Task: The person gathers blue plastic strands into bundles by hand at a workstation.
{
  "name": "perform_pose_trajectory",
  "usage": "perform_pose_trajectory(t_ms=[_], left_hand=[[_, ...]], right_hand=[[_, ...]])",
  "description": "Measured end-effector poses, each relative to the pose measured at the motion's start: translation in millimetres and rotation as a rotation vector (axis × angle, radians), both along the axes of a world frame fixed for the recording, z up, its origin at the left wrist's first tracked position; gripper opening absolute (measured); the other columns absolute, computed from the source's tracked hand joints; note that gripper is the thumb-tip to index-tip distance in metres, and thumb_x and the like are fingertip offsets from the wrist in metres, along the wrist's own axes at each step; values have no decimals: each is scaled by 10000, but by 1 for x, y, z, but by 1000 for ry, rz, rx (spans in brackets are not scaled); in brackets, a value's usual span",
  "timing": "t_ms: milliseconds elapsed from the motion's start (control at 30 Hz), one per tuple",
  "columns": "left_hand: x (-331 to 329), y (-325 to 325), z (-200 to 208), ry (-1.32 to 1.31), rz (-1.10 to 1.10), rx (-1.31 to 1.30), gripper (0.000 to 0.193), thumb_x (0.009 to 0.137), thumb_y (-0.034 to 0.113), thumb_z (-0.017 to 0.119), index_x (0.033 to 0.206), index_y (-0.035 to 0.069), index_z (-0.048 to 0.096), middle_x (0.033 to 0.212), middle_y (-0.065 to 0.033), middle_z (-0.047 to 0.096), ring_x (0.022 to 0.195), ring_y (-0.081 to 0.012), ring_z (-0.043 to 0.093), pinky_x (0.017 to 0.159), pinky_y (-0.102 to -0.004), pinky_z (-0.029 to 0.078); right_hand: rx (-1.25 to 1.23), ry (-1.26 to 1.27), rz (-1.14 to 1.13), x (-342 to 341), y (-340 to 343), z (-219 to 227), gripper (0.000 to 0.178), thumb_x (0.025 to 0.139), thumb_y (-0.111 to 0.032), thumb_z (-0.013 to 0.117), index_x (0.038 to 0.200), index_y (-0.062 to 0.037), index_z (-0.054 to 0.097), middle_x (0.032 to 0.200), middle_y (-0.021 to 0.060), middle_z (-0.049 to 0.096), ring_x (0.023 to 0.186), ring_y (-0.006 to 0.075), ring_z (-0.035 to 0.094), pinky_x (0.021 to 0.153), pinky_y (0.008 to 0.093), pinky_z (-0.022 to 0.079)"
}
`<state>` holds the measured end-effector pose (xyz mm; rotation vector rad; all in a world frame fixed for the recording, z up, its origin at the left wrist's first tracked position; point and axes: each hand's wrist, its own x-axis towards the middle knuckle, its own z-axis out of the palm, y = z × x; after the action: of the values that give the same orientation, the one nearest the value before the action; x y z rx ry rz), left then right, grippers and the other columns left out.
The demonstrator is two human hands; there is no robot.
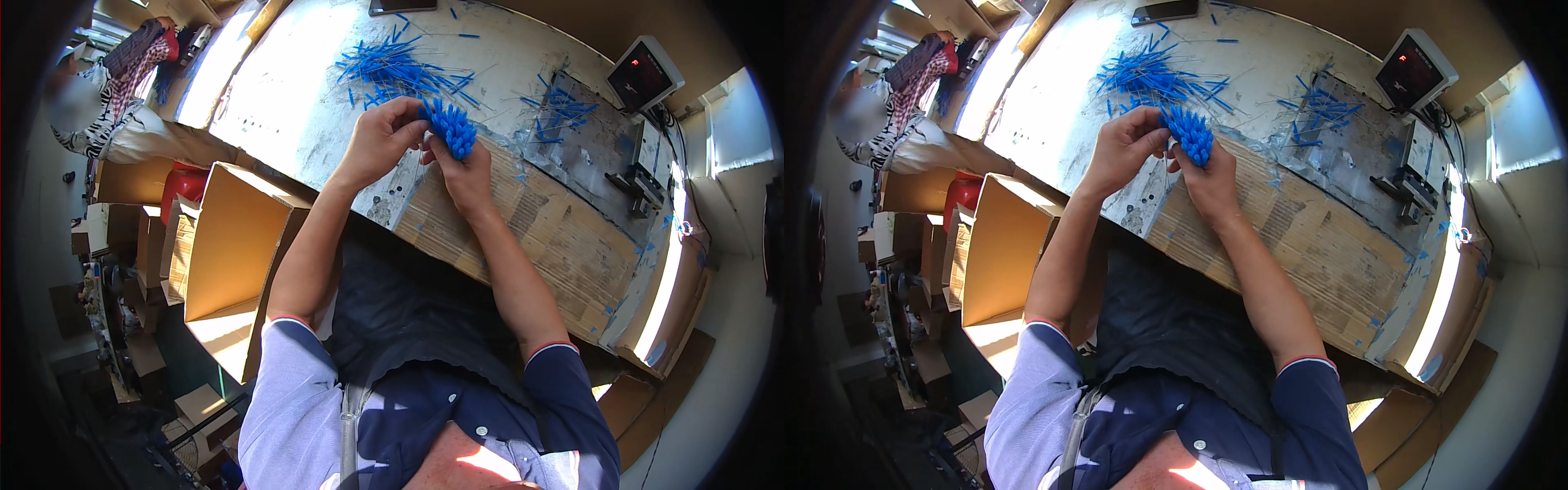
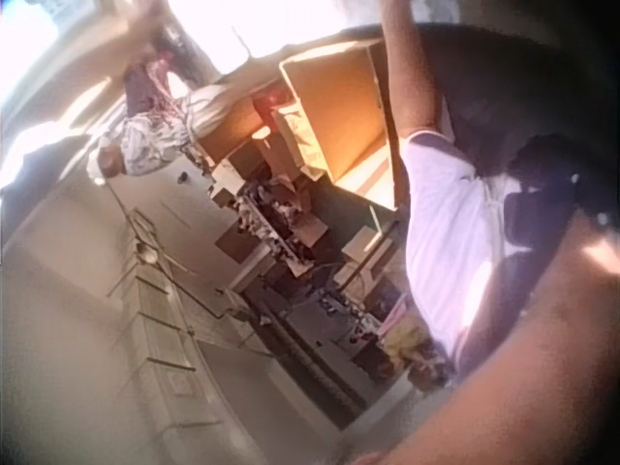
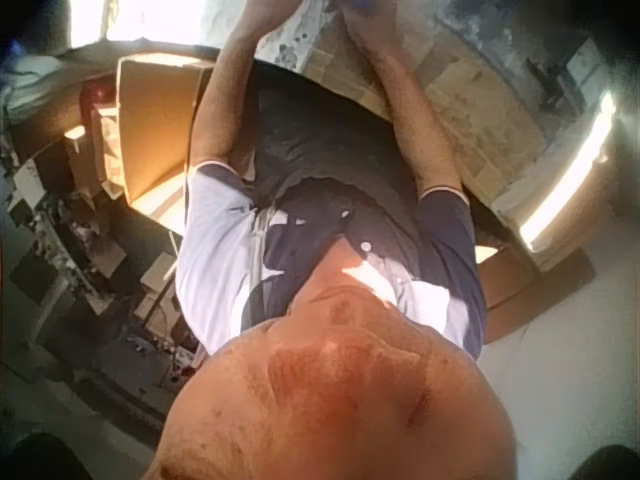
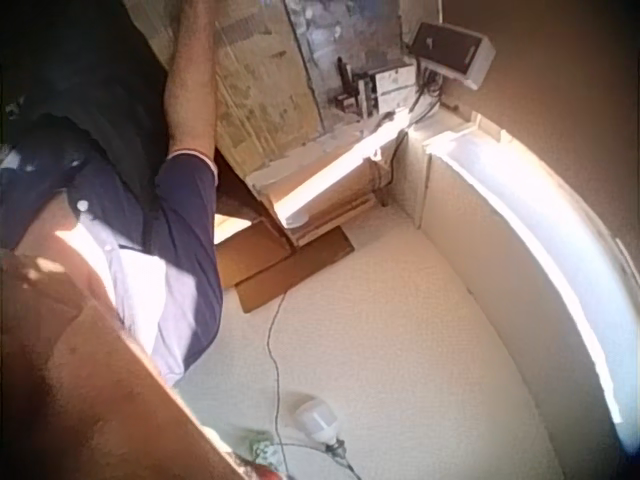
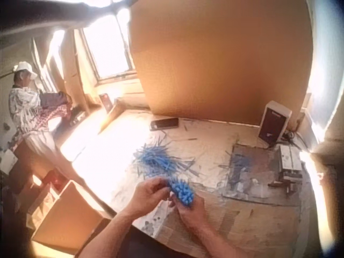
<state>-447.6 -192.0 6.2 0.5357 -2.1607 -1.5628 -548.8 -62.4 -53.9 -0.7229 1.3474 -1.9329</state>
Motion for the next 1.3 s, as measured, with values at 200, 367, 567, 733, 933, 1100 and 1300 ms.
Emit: perform_pose_trajectory(t_ms=[200, 367, 567, 733, 933, 1100, 1300], left_hand=[[-9, 18, -7, 130, 120, 23, 520, 962, -55, 643, 1456, 38, 510, 959, -32, 642, 817, -73, 625, 702, -223, 549], [-7, 23, -6, 8, 168, -322, 564, 951, -34, 670, 1481, 52, 495, 970, -29, 609, 809, -74, 605, 712, -233, 546], [-3, 7, -9, 170, 234, 43, 530, 892, 21, 719, 1398, 125, 598, 991, -80, 668, 765, -140, 631, 690, -310, 554], [29, -50, -30, -247, 371, -802, 516, 901, 36, 696, 1391, 161, 596, 1184, -97, 665, 990, -286, 681, 869, -399, 568], [20, -68, -32, -326, 230, -1069, 430, 898, 59, 705, 1314, 138, 630, 1360, -82, 584, 1140, -298, 664, 931, -411, 576], [16, -93, -43, -315, 157, -1167, 309, 905, 61, 702, 1207, 117, 664, 1231, -72, 661, 1069, -284, 693, 859, -384, 598], [19, -96, -32, 62, 321, -1216, 200, 917, 24, 698, 1103, 96, 700, 1045, -96, 729, 914, -290, 729, 760, -362, 600]], right_hand=[[-55, -164, 92, -7, -2, -3, 201, 992, -99, 675, 1161, 6, 704, 953, 80, 736, 783, 157, 694, 704, 299, 574], [-44, -288, 142, -11, 1, 7, 187, 982, -100, 682, 1137, 2, 704, 899, 75, 725, 711, 144, 671, 662, 282, 566], [-30, -240, 74, -18, 2, -5, 200, 965, -91, 702, 1133, 17, 690, 870, 71, 700, 708, 156, 671, 654, 294, 573], [-34, -290, 38, -17, -1, 1, 195, 942, -76, 726, 1099, 30, 678, 850, 87, 697, 687, 155, 670, 644, 307, 581], [5, -269, 64, -14, -1, 0, 179, 927, -90, 735, 1062, 23, 701, 838, 81, 705, 658, 143, 659, 622, 285, 560], [4, -293, 70, -15, -2, -3, 177, 940, -99, 715, 1067, 22, 694, 835, 76, 700, 655, 140, 650, 619, 282, 550], [-18, -276, 56, -14, -3, -5, 145, 952, -104, 700, 1038, 12, 691, 818, 75, 696, 640, 144, 643, 592, 282, 532]])
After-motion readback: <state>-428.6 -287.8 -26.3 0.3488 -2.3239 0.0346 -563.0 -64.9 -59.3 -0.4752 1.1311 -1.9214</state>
